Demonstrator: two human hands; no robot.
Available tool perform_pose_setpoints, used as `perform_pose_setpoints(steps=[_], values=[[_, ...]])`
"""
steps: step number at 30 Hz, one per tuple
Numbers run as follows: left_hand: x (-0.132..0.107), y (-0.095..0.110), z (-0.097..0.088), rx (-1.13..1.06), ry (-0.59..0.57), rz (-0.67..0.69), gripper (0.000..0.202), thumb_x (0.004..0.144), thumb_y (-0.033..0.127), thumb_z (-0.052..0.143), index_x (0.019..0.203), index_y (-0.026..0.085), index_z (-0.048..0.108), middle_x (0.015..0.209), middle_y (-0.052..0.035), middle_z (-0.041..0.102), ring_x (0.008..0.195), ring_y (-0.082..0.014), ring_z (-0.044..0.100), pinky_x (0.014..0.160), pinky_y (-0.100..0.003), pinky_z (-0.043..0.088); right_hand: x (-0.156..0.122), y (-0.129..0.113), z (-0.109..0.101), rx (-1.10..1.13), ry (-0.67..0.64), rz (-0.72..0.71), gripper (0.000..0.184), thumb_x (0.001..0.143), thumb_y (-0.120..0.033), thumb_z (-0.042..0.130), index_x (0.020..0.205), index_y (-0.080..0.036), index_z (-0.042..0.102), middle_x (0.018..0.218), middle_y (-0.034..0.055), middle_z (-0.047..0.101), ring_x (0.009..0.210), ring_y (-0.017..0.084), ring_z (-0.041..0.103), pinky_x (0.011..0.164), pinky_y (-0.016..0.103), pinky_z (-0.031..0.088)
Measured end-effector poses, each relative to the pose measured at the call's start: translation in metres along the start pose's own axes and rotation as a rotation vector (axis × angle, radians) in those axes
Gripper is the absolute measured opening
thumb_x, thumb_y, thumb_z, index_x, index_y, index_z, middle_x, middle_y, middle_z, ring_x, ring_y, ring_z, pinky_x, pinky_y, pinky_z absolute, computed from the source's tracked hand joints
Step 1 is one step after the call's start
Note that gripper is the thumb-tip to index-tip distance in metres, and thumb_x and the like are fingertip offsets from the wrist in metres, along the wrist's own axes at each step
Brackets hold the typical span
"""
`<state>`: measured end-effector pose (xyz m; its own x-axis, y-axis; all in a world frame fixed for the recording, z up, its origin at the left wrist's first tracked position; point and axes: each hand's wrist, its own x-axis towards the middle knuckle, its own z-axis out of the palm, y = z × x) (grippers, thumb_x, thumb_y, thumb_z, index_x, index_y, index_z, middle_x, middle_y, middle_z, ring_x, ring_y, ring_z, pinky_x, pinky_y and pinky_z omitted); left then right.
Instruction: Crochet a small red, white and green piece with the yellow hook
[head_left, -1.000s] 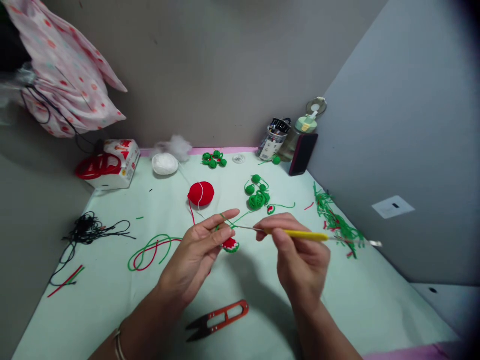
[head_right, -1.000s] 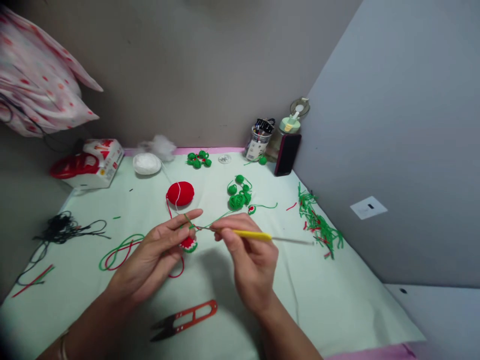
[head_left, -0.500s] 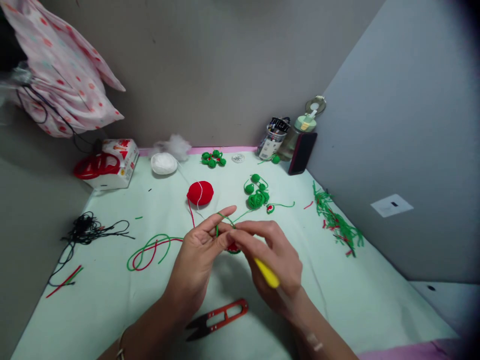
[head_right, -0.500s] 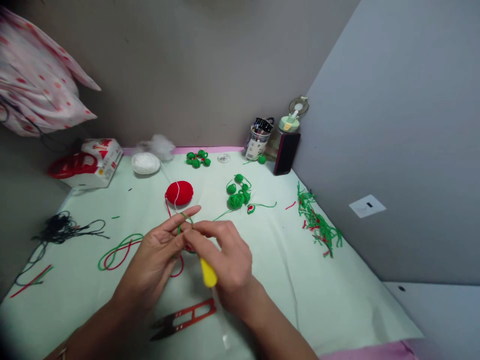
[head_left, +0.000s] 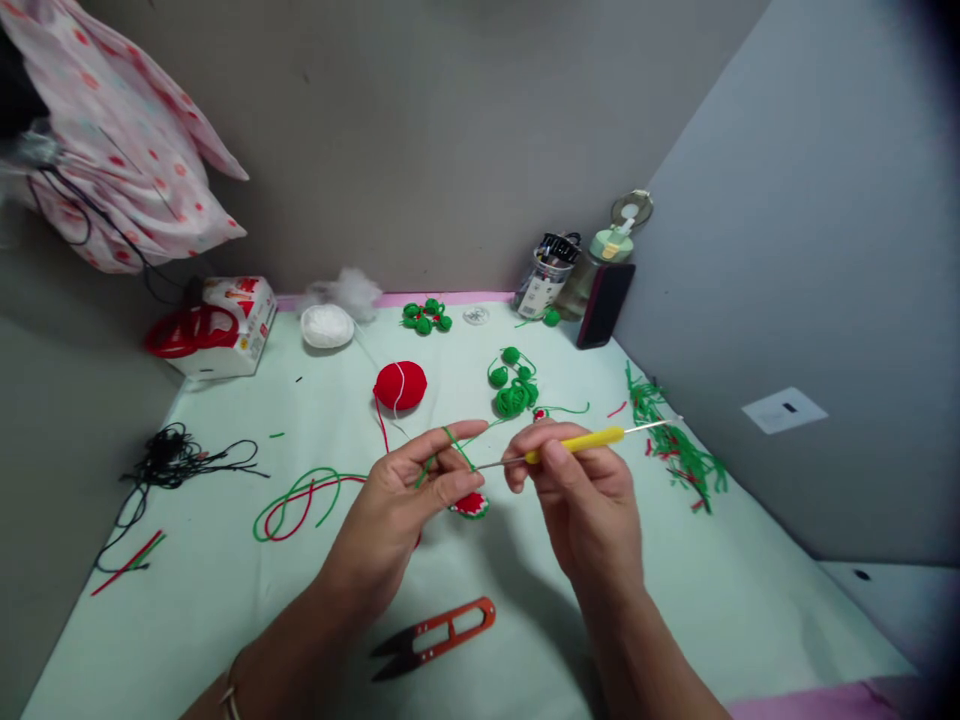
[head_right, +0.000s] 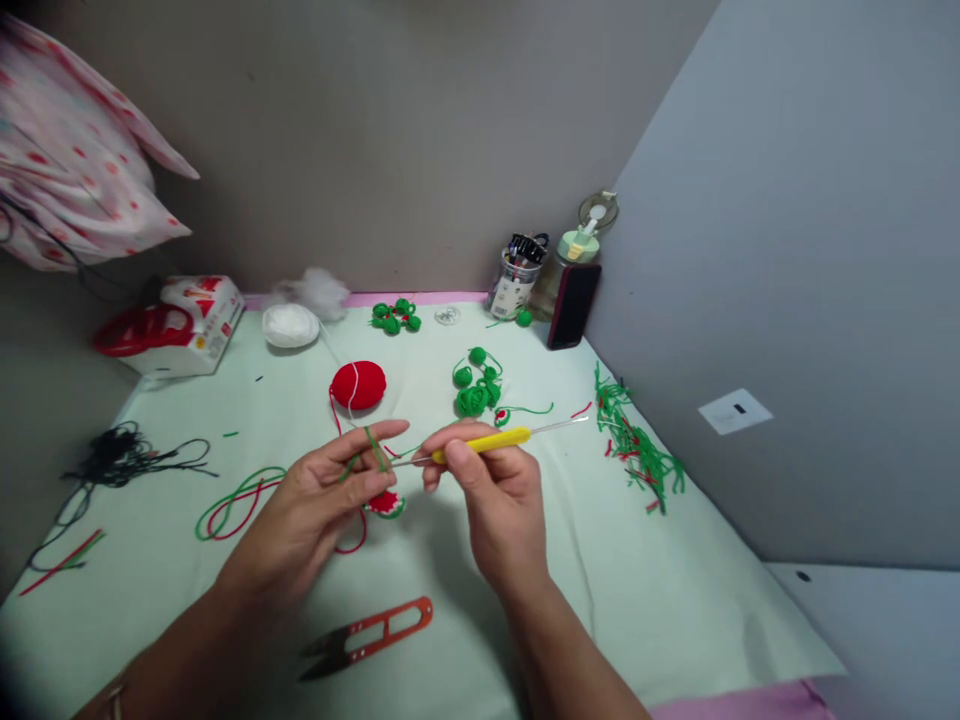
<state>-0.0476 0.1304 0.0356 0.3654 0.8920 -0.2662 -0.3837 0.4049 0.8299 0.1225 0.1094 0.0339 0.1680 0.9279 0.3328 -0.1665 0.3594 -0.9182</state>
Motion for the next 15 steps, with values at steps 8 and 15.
perform_pose_setpoints(steps=[8, 15], values=[[0.000, -0.004, 0.002, 0.006, 0.029, 0.056, 0.040, 0.081, 0.029, 0.089, 0.121, 0.029, 0.081, 0.084, 0.0002, 0.072, 0.085, -0.0159, 0.062, 0.086, -0.029, 0.048, -0.006, -0.004, 0.012, -0.295, -0.083, -0.196, 0.023, 0.101, -0.017, 0.063, 0.108, -0.030, 0.081, 0.098, 0.0032, 0.082, 0.092, 0.019, 0.075, 0.078, 0.035, 0.063], [0.001, -0.008, 0.004, -0.236, -0.002, -0.092, 0.042, 0.080, 0.030, 0.090, 0.121, 0.024, 0.081, 0.085, -0.0005, 0.069, 0.084, -0.0137, 0.060, 0.083, -0.025, 0.047, -0.019, -0.002, 0.012, -0.777, -0.166, -0.518, 0.039, 0.098, -0.005, 0.062, 0.126, -0.028, 0.076, 0.117, 0.0107, 0.077, 0.105, 0.024, 0.073, 0.083, 0.038, 0.063]])
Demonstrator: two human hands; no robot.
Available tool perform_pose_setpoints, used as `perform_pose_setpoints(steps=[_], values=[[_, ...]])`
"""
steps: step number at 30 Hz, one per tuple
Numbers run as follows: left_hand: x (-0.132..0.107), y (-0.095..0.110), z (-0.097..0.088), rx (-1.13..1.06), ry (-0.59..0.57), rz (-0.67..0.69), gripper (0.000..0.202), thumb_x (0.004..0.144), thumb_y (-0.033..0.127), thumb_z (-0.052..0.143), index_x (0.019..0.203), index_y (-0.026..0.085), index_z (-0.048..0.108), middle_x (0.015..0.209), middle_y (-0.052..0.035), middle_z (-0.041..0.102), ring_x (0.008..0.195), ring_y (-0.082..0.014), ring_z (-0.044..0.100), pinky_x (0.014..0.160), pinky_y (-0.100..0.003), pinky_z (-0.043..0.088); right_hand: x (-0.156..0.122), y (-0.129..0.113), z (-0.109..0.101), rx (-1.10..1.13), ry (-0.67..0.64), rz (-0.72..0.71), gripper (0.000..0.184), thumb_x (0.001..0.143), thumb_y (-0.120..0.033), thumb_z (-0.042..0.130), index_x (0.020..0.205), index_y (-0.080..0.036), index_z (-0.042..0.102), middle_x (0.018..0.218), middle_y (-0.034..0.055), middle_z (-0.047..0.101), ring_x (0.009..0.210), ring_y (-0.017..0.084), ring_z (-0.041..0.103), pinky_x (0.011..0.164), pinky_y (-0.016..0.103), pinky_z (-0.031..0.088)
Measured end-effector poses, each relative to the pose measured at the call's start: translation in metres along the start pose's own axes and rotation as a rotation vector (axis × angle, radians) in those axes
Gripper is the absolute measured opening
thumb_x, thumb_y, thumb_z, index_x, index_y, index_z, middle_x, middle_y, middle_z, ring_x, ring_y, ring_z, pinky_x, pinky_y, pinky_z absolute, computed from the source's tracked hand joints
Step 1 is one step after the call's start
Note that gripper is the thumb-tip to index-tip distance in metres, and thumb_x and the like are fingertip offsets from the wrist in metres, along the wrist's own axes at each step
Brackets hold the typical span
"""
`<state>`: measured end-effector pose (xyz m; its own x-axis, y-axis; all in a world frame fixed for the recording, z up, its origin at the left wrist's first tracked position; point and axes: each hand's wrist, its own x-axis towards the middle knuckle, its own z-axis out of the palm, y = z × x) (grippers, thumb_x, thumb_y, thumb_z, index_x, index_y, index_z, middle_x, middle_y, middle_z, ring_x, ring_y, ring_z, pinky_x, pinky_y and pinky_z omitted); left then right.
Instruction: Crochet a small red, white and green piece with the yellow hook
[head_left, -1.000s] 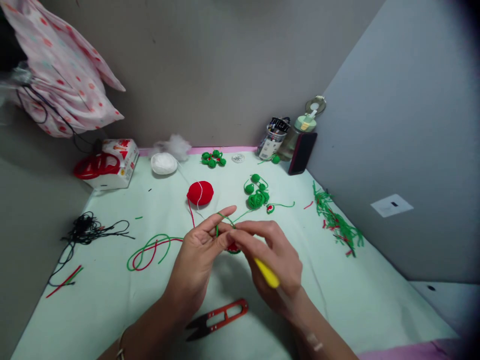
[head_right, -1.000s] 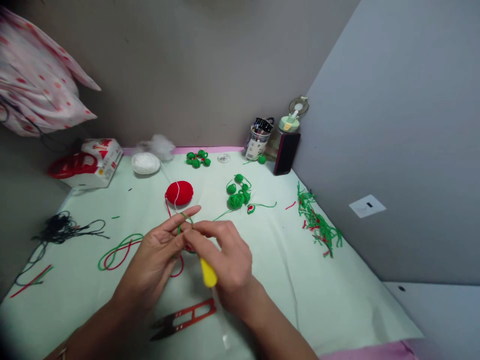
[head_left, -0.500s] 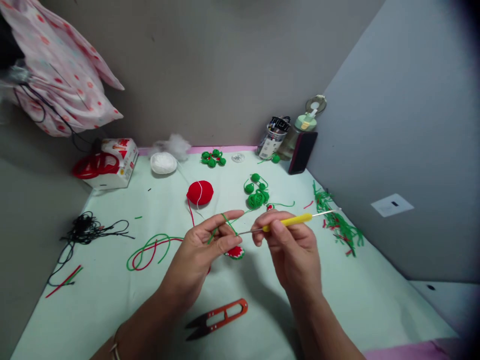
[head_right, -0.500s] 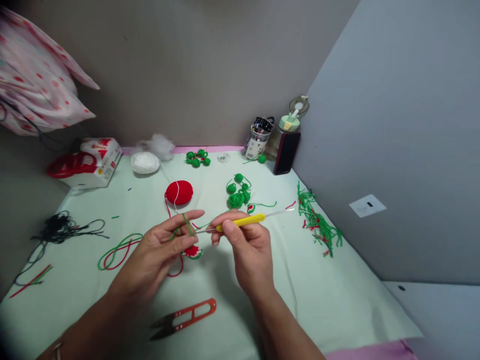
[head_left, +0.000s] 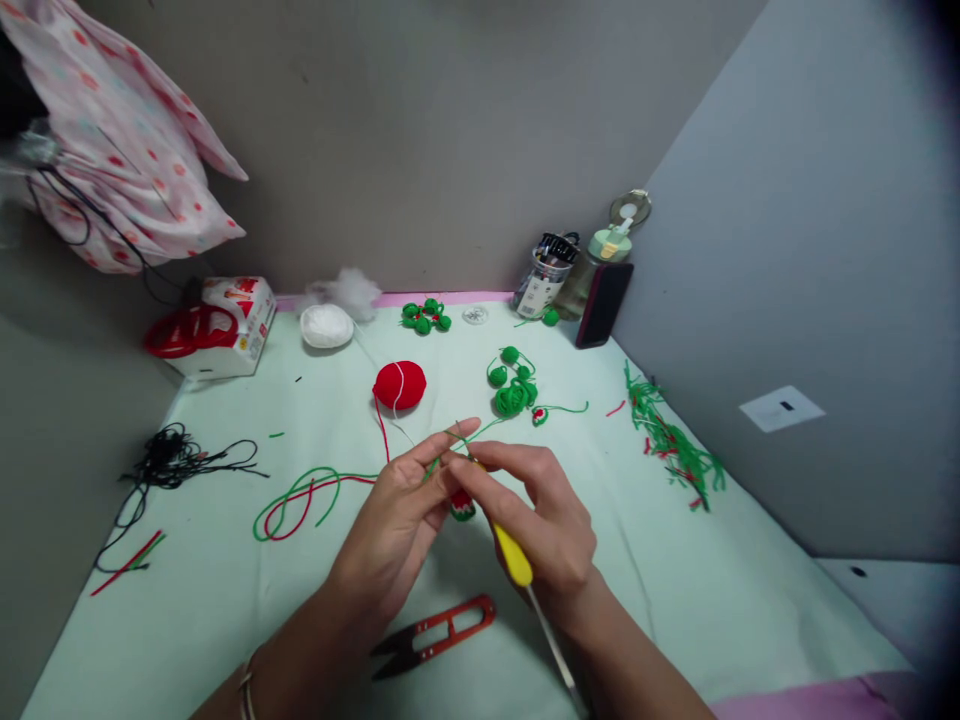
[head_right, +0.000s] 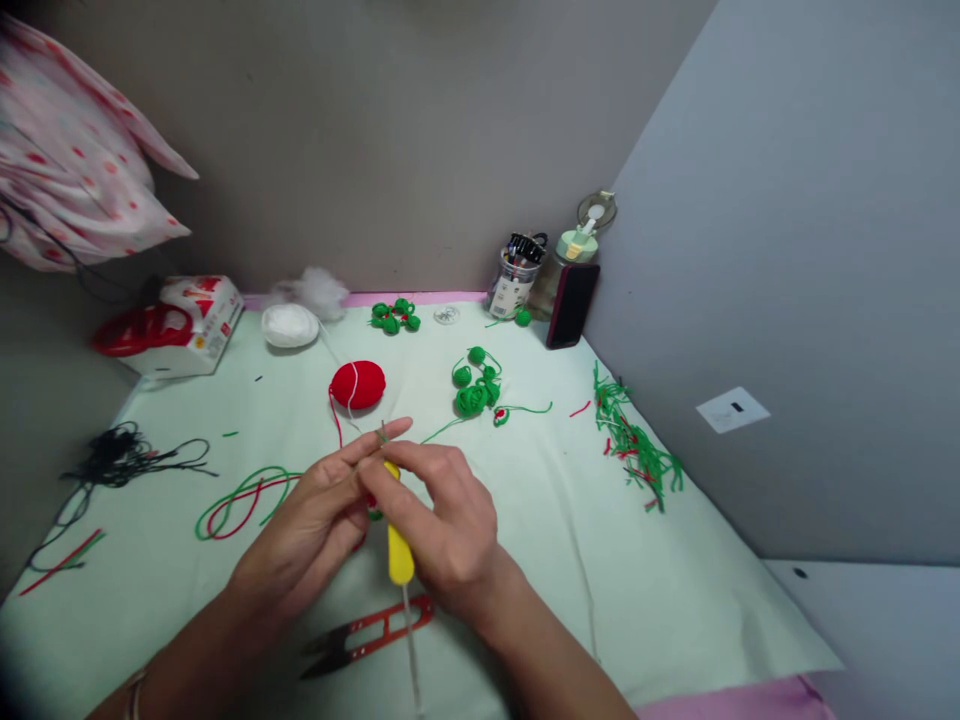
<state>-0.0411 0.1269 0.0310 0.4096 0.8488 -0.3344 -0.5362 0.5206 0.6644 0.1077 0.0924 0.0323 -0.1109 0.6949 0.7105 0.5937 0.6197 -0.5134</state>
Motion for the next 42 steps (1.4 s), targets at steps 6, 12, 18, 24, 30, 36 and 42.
perform_pose_setpoints(steps=[6, 12, 18, 24, 30, 36, 42], values=[[0.003, 0.010, -0.006, 0.091, 0.000, 0.004, 0.037, 0.080, 0.028, 0.090, 0.116, 0.023, 0.084, 0.074, 0.0017, 0.061, 0.070, -0.0093, 0.049, 0.068, -0.019, 0.041, 0.007, 0.014, -0.005, 0.578, 0.218, 0.424, 0.019, 0.102, -0.021, 0.063, 0.101, -0.026, 0.082, 0.088, 0.0034, 0.075, 0.072, 0.017, 0.068, 0.065, 0.032, 0.059], [0.000, 0.004, -0.003, 0.206, 0.005, 0.119, 0.044, 0.079, 0.027, 0.091, 0.121, 0.032, 0.081, 0.076, 0.0041, 0.061, 0.074, -0.0106, 0.054, 0.074, -0.022, 0.044, 0.010, 0.016, -0.002, 0.700, 0.095, 0.488, 0.015, 0.101, -0.028, 0.067, 0.099, -0.027, 0.083, 0.095, 0.0034, 0.079, 0.081, 0.016, 0.069, 0.069, 0.029, 0.057], [0.003, -0.002, -0.006, 0.237, 0.036, 0.197, 0.040, 0.084, 0.033, 0.087, 0.123, 0.031, 0.080, 0.083, 0.0030, 0.067, 0.082, -0.0125, 0.058, 0.084, -0.025, 0.045, 0.005, 0.009, -0.001, 0.413, 0.056, 0.307, 0.024, 0.103, -0.016, 0.060, 0.111, -0.029, 0.078, 0.100, 0.0024, 0.079, 0.087, 0.017, 0.070, 0.073, 0.031, 0.059], [0.003, -0.003, -0.001, -0.011, -0.003, 0.032, 0.045, 0.076, 0.033, 0.092, 0.119, 0.025, 0.082, 0.080, 0.0011, 0.066, 0.083, -0.0142, 0.059, 0.085, -0.026, 0.047, -0.004, 0.008, 0.006, -0.071, 0.027, -0.129, 0.036, 0.097, -0.005, 0.062, 0.127, -0.021, 0.074, 0.114, 0.0119, 0.076, 0.104, 0.023, 0.071, 0.081, 0.034, 0.061], [0.005, 0.009, -0.008, 0.037, -0.020, -0.003, 0.040, 0.078, 0.026, 0.091, 0.117, 0.021, 0.083, 0.073, 0.0015, 0.061, 0.074, -0.0101, 0.052, 0.074, -0.020, 0.042, 0.006, 0.013, -0.002, 0.493, 0.202, 0.358, 0.023, 0.101, -0.014, 0.062, 0.104, -0.027, 0.081, 0.089, 0.0027, 0.075, 0.078, 0.016, 0.067, 0.069, 0.031, 0.056], [0.003, 0.012, -0.008, 0.142, 0.015, 0.015, 0.037, 0.076, 0.031, 0.092, 0.112, 0.025, 0.085, 0.075, 0.0013, 0.064, 0.072, -0.0100, 0.051, 0.066, -0.020, 0.038, 0.014, 0.020, -0.006, 0.878, 0.188, 0.611, 0.017, 0.098, -0.029, 0.070, 0.089, -0.024, 0.083, 0.084, 0.0023, 0.072, 0.063, 0.012, 0.064, 0.057, 0.027, 0.054], [0.002, 0.001, -0.005, 0.215, -0.050, 0.117, 0.046, 0.081, 0.026, 0.088, 0.125, 0.031, 0.078, 0.079, 0.0021, 0.068, 0.078, -0.0123, 0.056, 0.078, -0.025, 0.044, 0.005, 0.008, 0.002, 0.429, 0.063, 0.287, 0.027, 0.098, -0.011, 0.066, 0.111, -0.029, 0.081, 0.098, 0.0044, 0.074, 0.088, 0.017, 0.069, 0.072, 0.030, 0.057]])
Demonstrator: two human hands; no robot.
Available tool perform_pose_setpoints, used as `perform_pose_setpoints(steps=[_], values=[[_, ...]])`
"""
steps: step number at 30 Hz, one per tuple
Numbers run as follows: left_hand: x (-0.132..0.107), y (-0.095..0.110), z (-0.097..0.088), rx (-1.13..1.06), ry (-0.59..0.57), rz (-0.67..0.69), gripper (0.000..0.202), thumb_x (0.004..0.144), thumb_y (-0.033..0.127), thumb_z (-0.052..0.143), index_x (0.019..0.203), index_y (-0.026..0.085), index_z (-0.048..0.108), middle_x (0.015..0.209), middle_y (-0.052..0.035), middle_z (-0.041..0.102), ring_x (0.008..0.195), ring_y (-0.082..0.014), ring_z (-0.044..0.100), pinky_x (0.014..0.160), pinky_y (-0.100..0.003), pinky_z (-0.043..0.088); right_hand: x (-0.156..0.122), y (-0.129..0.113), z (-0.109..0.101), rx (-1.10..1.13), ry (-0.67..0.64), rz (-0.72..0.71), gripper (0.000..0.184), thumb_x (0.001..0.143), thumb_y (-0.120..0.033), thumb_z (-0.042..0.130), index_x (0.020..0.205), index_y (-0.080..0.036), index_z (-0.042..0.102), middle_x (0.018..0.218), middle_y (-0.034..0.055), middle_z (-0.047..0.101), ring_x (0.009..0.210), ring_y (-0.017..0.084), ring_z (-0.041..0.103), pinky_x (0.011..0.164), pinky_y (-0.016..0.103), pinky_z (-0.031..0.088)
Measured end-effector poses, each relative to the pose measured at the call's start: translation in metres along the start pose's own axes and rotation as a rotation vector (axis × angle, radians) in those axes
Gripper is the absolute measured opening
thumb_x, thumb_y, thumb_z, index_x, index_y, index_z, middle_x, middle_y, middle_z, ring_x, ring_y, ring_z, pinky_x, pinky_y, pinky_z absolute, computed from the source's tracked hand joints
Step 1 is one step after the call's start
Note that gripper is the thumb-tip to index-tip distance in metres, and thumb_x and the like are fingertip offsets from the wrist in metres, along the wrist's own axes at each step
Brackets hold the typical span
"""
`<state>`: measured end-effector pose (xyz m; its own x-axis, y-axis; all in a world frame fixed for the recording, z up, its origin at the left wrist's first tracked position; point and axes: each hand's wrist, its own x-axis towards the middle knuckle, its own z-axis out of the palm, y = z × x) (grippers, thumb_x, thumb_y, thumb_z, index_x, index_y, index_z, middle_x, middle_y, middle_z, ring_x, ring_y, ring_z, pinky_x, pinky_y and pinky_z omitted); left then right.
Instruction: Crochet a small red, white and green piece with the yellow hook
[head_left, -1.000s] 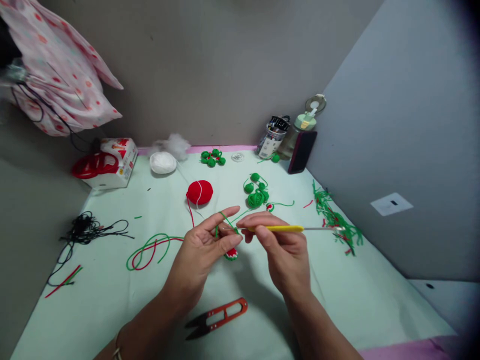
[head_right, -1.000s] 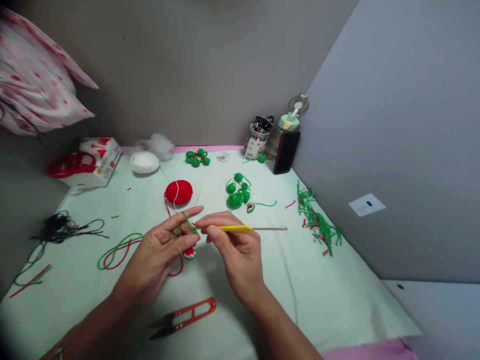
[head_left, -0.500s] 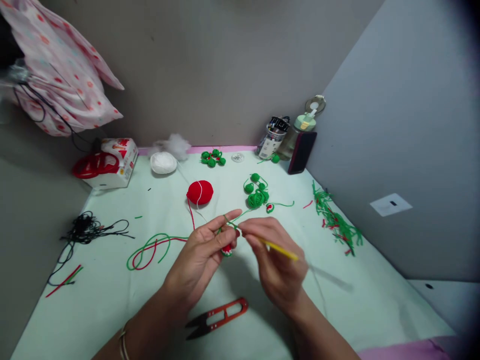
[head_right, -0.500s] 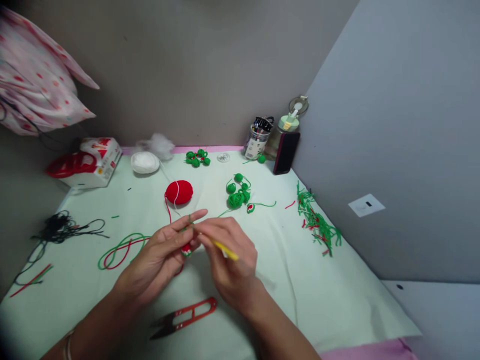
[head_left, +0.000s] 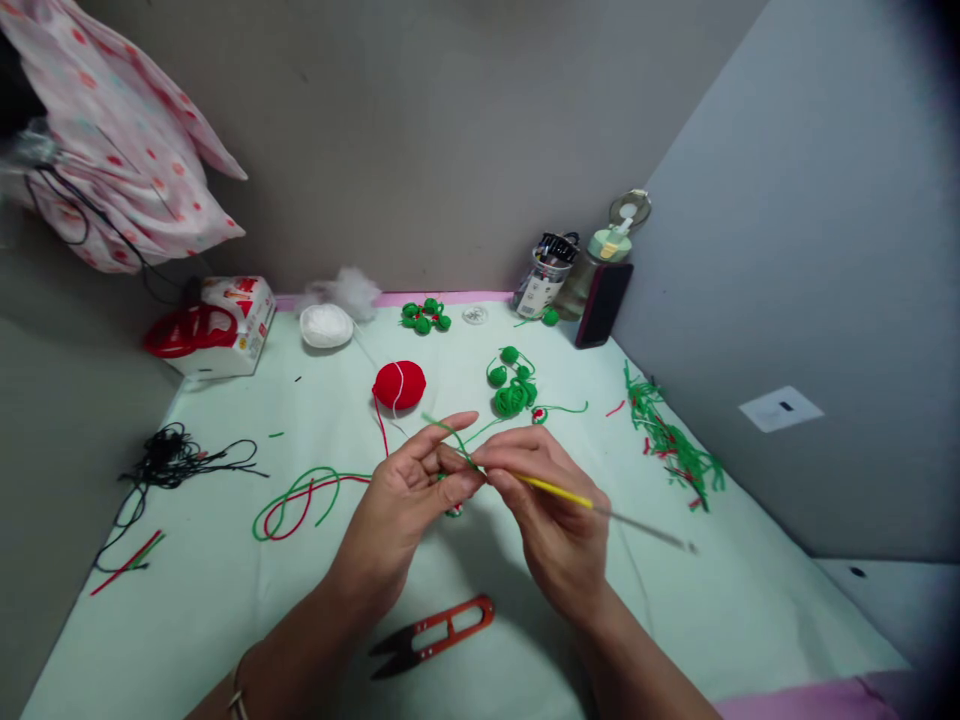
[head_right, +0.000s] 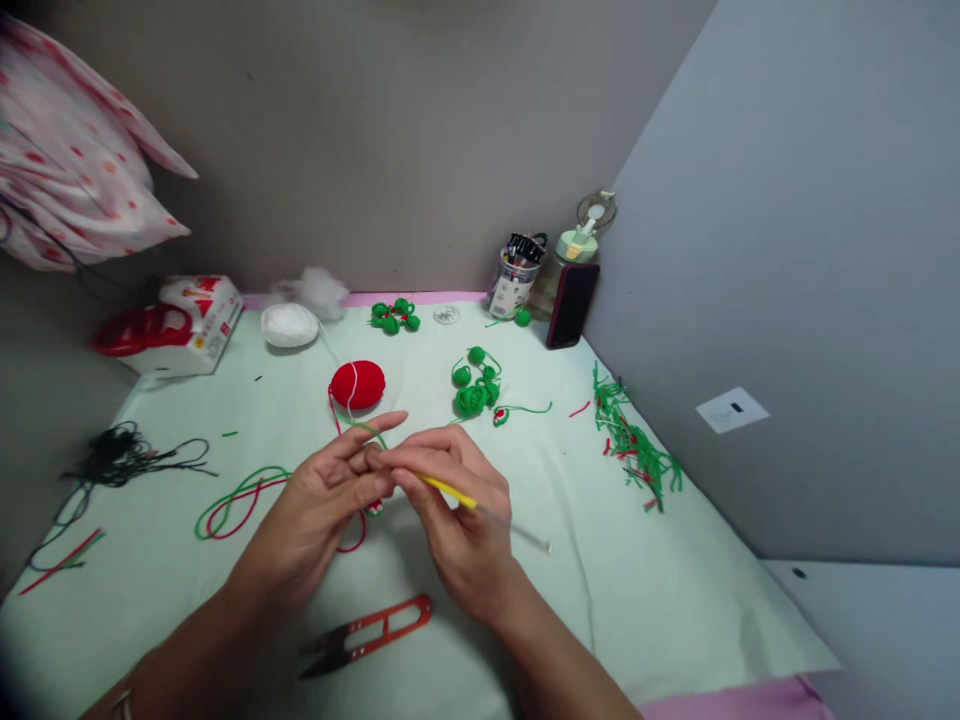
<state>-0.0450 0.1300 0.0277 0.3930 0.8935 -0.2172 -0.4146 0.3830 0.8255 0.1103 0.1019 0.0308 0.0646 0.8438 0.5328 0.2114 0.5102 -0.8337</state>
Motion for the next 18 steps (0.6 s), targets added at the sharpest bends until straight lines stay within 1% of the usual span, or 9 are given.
perform_pose_setpoints(steps=[3, 6, 9, 11, 12, 13, 14, 16, 18], values=[[0.000, -0.001, -0.001, 0.027, 0.001, -0.015, 0.046, 0.081, 0.026, 0.088, 0.125, 0.029, 0.075, 0.074, 0.0044, 0.064, 0.071, -0.0109, 0.053, 0.073, -0.025, 0.043, 0.000, 0.001, 0.001, -0.239, 0.141, -0.199, 0.035, 0.095, -0.001, 0.064, 0.114, -0.027, 0.079, 0.102, 0.0050, 0.072, 0.090, 0.016, 0.070, 0.072, 0.029, 0.057], [0.000, 0.000, -0.003, 0.075, 0.002, -0.020, 0.037, 0.082, 0.026, 0.087, 0.117, 0.026, 0.074, 0.074, 0.0050, 0.063, 0.071, -0.0108, 0.052, 0.069, -0.024, 0.042, 0.008, 0.008, -0.006, -0.409, 0.299, -0.302, 0.034, 0.094, 0.000, 0.064, 0.110, -0.026, 0.078, 0.100, 0.0044, 0.073, 0.090, 0.017, 0.071, 0.076, 0.032, 0.057], [0.000, 0.001, -0.004, 0.160, 0.004, 0.007, 0.030, 0.083, 0.026, 0.085, 0.110, 0.026, 0.073, 0.075, 0.0049, 0.064, 0.071, -0.0116, 0.054, 0.070, -0.025, 0.042, 0.017, 0.014, -0.018, -0.453, 0.461, -0.289, 0.025, 0.096, -0.006, 0.064, 0.104, -0.025, 0.077, 0.099, 0.0039, 0.075, 0.096, 0.020, 0.071, 0.088, 0.039, 0.056], [0.000, 0.003, -0.002, 0.249, 0.024, 0.035, 0.024, 0.082, 0.025, 0.084, 0.104, 0.026, 0.075, 0.076, 0.0038, 0.065, 0.073, -0.0131, 0.056, 0.072, -0.026, 0.044, 0.019, 0.015, -0.024, -0.381, 0.528, -0.198, 0.019, 0.099, -0.012, 0.062, 0.101, -0.024, 0.077, 0.101, 0.0044, 0.075, 0.102, 0.022, 0.070, 0.095, 0.042, 0.054], [0.000, 0.003, -0.001, 0.294, 0.036, 0.041, 0.020, 0.082, 0.025, 0.083, 0.101, 0.025, 0.076, 0.076, 0.0029, 0.066, 0.075, -0.0141, 0.057, 0.073, -0.027, 0.045, 0.019, 0.014, -0.026, -0.309, 0.519, -0.122, 0.020, 0.100, -0.014, 0.059, 0.102, -0.024, 0.076, 0.101, 0.0046, 0.075, 0.098, 0.021, 0.070, 0.092, 0.041, 0.054], [0.000, 0.004, 0.000, 0.334, 0.046, 0.043, 0.017, 0.082, 0.025, 0.082, 0.098, 0.025, 0.078, 0.078, 0.0016, 0.067, 0.077, -0.0152, 0.059, 0.074, -0.028, 0.045, 0.018, 0.013, -0.026, -0.227, 0.475, -0.036, 0.021, 0.101, -0.016, 0.056, 0.104, -0.024, 0.076, 0.099, 0.0042, 0.075, 0.089, 0.019, 0.069, 0.085, 0.038, 0.054], [0.000, 0.004, 0.001, 0.366, 0.053, 0.045, 0.014, 0.082, 0.026, 0.081, 0.096, 0.025, 0.080, 0.080, 0.0001, 0.069, 0.079, -0.0166, 0.060, 0.075, -0.029, 0.046, 0.016, 0.011, -0.025, -0.152, 0.399, 0.049, 0.024, 0.102, -0.017, 0.053, 0.106, -0.024, 0.075, 0.097, 0.0037, 0.074, 0.078, 0.017, 0.065, 0.076, 0.035, 0.053], [0.001, 0.004, 0.001, 0.409, 0.059, 0.057, 0.011, 0.083, 0.027, 0.079, 0.093, 0.025, 0.083, 0.087, -0.0026, 0.074, 0.082, -0.0190, 0.062, 0.077, -0.031, 0.047, 0.012, 0.007, -0.022, -0.071, 0.193, 0.168, 0.025, 0.103, -0.020, 0.051, 0.110, -0.024, 0.074, 0.092, 0.0027, 0.071, 0.066, 0.014, 0.056, 0.064, 0.030, 0.047], [0.002, 0.004, -0.002, 0.436, 0.073, 0.094, 0.010, 0.084, 0.029, 0.078, 0.091, 0.025, 0.084, 0.092, -0.0039, 0.077, 0.083, -0.0203, 0.063, 0.078, -0.032, 0.048, 0.010, 0.003, -0.017, -0.084, -0.028, 0.236, 0.020, 0.101, -0.026, 0.057, 0.111, -0.024, 0.074, 0.093, 0.0022, 0.069, 0.064, 0.013, 0.052, 0.061, 0.029, 0.044]])
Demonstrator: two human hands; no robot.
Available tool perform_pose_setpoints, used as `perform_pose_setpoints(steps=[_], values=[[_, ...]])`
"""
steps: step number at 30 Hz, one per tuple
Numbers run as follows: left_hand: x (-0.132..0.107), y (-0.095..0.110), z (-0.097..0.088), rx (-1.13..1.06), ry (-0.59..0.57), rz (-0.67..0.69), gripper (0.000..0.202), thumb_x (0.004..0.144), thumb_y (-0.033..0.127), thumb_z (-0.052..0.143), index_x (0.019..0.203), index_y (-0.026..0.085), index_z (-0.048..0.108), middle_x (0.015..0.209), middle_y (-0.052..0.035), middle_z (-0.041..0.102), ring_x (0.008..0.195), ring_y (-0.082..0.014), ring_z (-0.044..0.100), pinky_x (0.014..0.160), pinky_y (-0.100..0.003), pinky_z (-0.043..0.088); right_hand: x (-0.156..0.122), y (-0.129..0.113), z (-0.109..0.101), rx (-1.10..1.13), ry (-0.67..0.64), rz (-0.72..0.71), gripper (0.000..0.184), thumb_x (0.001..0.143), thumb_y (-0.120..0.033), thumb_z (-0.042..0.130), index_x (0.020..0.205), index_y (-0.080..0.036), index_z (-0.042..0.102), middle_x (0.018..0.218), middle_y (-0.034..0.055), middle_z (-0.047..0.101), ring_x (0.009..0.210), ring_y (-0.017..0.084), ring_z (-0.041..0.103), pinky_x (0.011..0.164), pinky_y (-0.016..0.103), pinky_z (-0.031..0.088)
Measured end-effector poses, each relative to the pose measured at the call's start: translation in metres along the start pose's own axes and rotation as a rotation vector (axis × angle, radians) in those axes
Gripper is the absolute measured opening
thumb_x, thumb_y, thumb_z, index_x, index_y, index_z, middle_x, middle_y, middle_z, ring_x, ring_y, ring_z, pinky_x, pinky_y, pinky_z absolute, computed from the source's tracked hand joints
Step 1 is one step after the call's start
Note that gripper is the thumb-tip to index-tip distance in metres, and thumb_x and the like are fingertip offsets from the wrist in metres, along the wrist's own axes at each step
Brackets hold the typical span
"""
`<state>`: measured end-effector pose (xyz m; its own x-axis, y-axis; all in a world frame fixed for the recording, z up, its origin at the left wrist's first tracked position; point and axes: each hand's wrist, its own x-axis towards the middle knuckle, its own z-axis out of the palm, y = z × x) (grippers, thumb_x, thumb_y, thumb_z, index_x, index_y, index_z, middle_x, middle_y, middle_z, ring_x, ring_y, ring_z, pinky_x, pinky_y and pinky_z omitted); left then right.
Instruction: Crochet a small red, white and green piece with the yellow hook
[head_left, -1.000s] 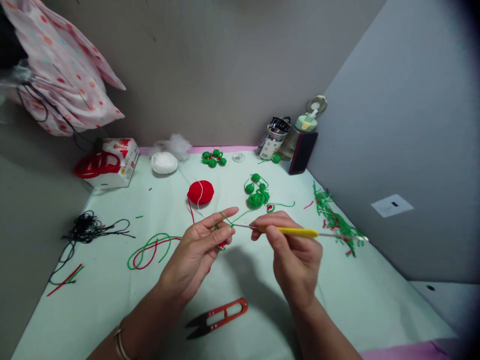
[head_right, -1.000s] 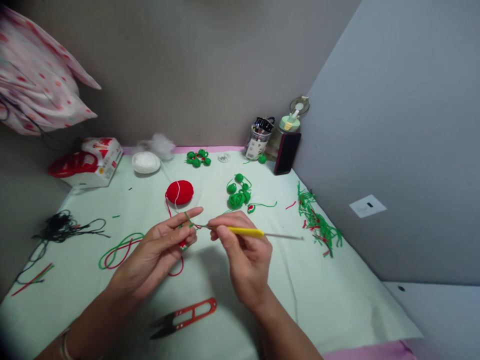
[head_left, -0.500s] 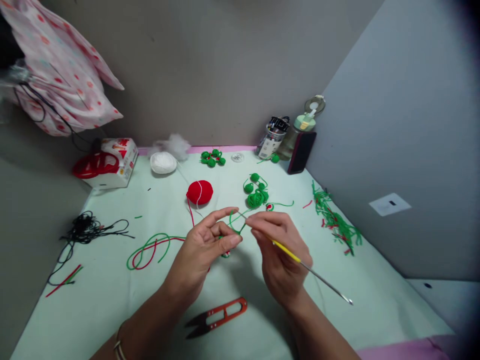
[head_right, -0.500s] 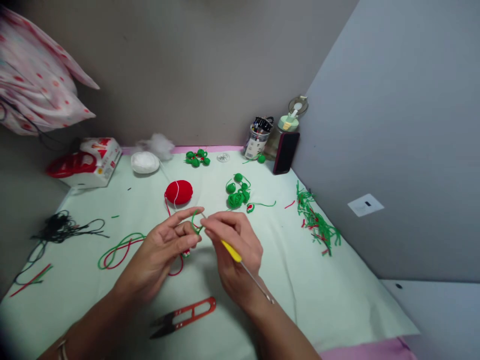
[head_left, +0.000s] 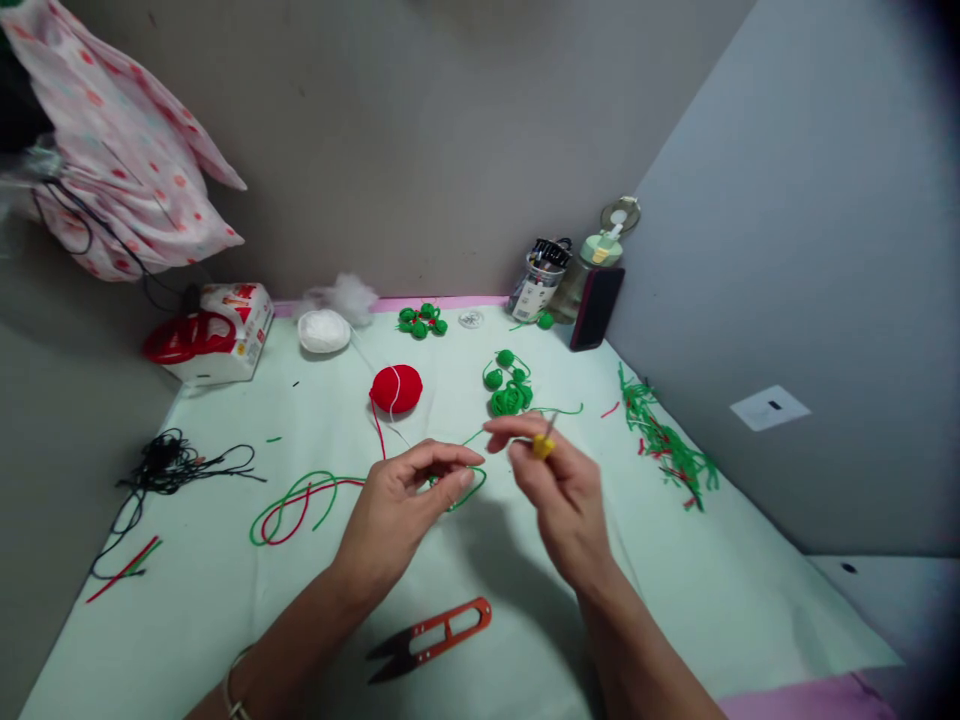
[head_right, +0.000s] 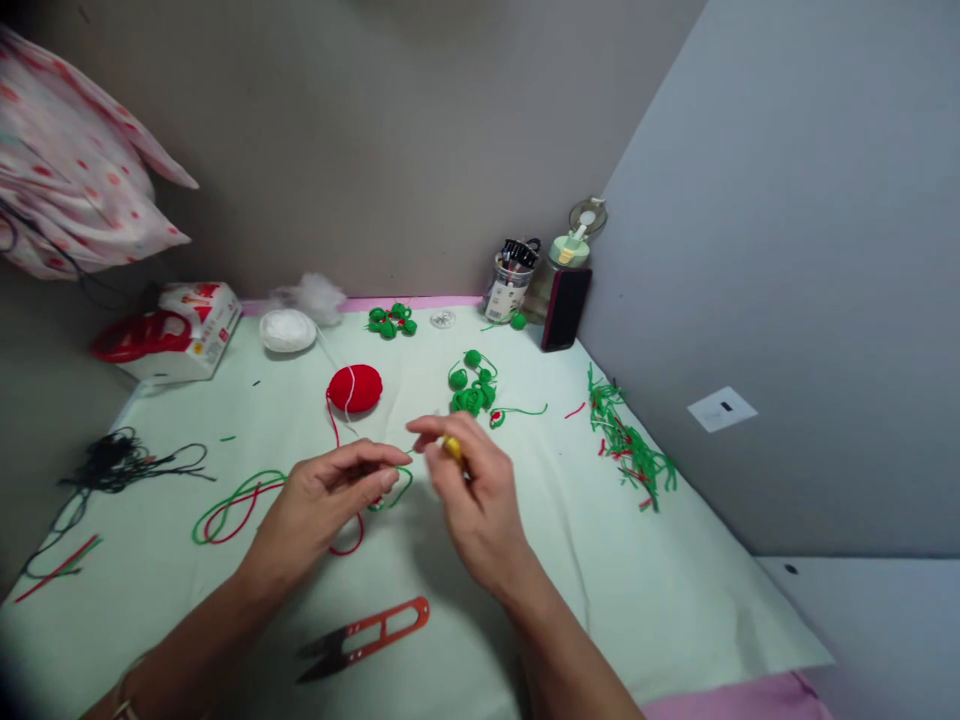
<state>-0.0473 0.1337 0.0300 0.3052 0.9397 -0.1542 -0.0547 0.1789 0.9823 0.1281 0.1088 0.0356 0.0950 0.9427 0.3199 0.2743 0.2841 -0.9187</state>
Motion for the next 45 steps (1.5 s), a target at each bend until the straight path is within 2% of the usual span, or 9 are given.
perform_pose_setpoints(steps=[3, 5, 15, 20, 24, 29, 35, 39, 45], values=[[0.004, -0.003, -0.007, 0.037, 0.051, 0.064, 0.008, 0.085, 0.032, 0.078, 0.087, 0.025, 0.082, 0.089, -0.0033, 0.077, 0.082, -0.0211, 0.064, 0.079, -0.033, 0.048, 0.001, -0.002, 0.005, -0.058, -0.267, 0.119, 0.010, 0.094, -0.030, 0.068, 0.093, -0.021, 0.073, 0.078, -0.0018, 0.064, 0.060, 0.011, 0.044, 0.058, 0.026, 0.037], [0.008, -0.005, -0.012, 0.068, 0.076, 0.094, 0.009, 0.086, 0.033, 0.077, 0.086, 0.024, 0.079, 0.085, -0.0021, 0.075, 0.081, -0.0206, 0.063, 0.078, -0.032, 0.046, 0.004, -0.001, 0.006, -0.017, -0.356, 0.220, 0.022, 0.094, -0.030, 0.067, 0.075, -0.020, 0.066, 0.064, -0.0046, 0.056, 0.057, 0.010, 0.041, 0.056, 0.026, 0.033], [0.011, -0.001, -0.014, 0.050, -0.008, 0.077, 0.014, 0.077, 0.021, 0.076, 0.068, 0.021, 0.065, 0.065, 0.0038, 0.059, 0.065, -0.0156, 0.048, 0.064, -0.029, 0.036, 0.008, 0.013, 0.017, 0.627, -0.334, 0.531, 0.032, 0.084, -0.048, 0.076, 0.079, -0.017, 0.070, 0.041, -0.0116, 0.037, 0.044, 0.007, 0.022, 0.050, 0.025, 0.020], [0.007, -0.001, -0.007, -0.107, -0.091, 0.025, 0.018, 0.080, 0.029, 0.078, 0.071, 0.020, 0.066, 0.059, 0.0012, 0.064, 0.063, -0.0164, 0.055, 0.067, -0.029, 0.042, 0.010, 0.005, 0.010, 0.692, -0.304, 0.538, 0.036, 0.080, -0.052, 0.079, 0.074, -0.019, 0.065, 0.040, -0.0140, 0.027, 0.042, 0.006, 0.014, 0.046, 0.024, 0.016], [0.007, -0.005, 0.000, -0.284, -0.142, -0.032, 0.023, 0.084, 0.039, 0.079, 0.088, 0.017, 0.076, 0.073, -0.0024, 0.069, 0.065, -0.0153, 0.061, 0.067, -0.030, 0.050, 0.013, -0.002, -0.002, 0.667, -0.259, 0.488, 0.034, 0.081, -0.049, 0.079, 0.078, -0.018, 0.067, 0.041, -0.0137, 0.029, 0.043, 0.006, 0.012, 0.045, 0.024, 0.013], [0.003, -0.008, 0.005, -0.405, -0.177, -0.033, 0.029, 0.086, 0.034, 0.079, 0.109, 0.017, 0.082, 0.107, -0.0115, 0.077, 0.096, -0.0228, 0.070, 0.093, -0.040, 0.057, 0.011, -0.013, -0.017, 0.600, -0.214, 0.442, 0.031, 0.084, -0.046, 0.077, 0.088, -0.017, 0.070, 0.042, -0.0134, 0.031, 0.044, 0.006, 0.012, 0.046, 0.025, 0.011], [-0.012, -0.016, 0.012, -0.397, -0.169, -0.006, 0.025, 0.081, 0.022, 0.084, 0.106, 0.019, 0.084, 0.087, -0.0030, 0.075, 0.085, -0.0170, 0.070, 0.095, -0.035, 0.056, -0.004, -0.015, -0.033, 0.445, -0.218, 0.414, 0.038, 0.083, -0.050, 0.073, 0.098, -0.014, 0.071, 0.044, -0.0136, 0.030, 0.045, 0.007, 0.013, 0.046, 0.025, 0.011], [-0.025, -0.025, 0.022, -0.370, -0.175, 0.007, 0.024, 0.081, 0.024, 0.081, 0.105, 0.020, 0.083, 0.091, -0.0035, 0.074, 0.089, -0.0181, 0.071, 0.094, -0.036, 0.056, -0.012, -0.009, -0.043, 0.295, -0.278, 0.382, 0.046, 0.084, -0.055, 0.068, 0.102, -0.013, 0.072, 0.044, -0.0133, 0.029, 0.045, 0.008, 0.015, 0.046, 0.025, 0.014], [-0.046, -0.034, 0.023, -0.219, -0.202, -0.023, 0.018, 0.078, 0.028, 0.083, 0.092, 0.017, 0.084, 0.085, -0.0078, 0.077, 0.079, -0.0208, 0.072, 0.083, -0.037, 0.057, 0.005, 0.011, -0.088, -0.107, -0.220, 0.243, 0.043, 0.090, -0.056, 0.060, 0.097, -0.015, 0.072, 0.051, -0.0074, 0.040, 0.048, 0.012, 0.028, 0.050, 0.027, 0.022]])
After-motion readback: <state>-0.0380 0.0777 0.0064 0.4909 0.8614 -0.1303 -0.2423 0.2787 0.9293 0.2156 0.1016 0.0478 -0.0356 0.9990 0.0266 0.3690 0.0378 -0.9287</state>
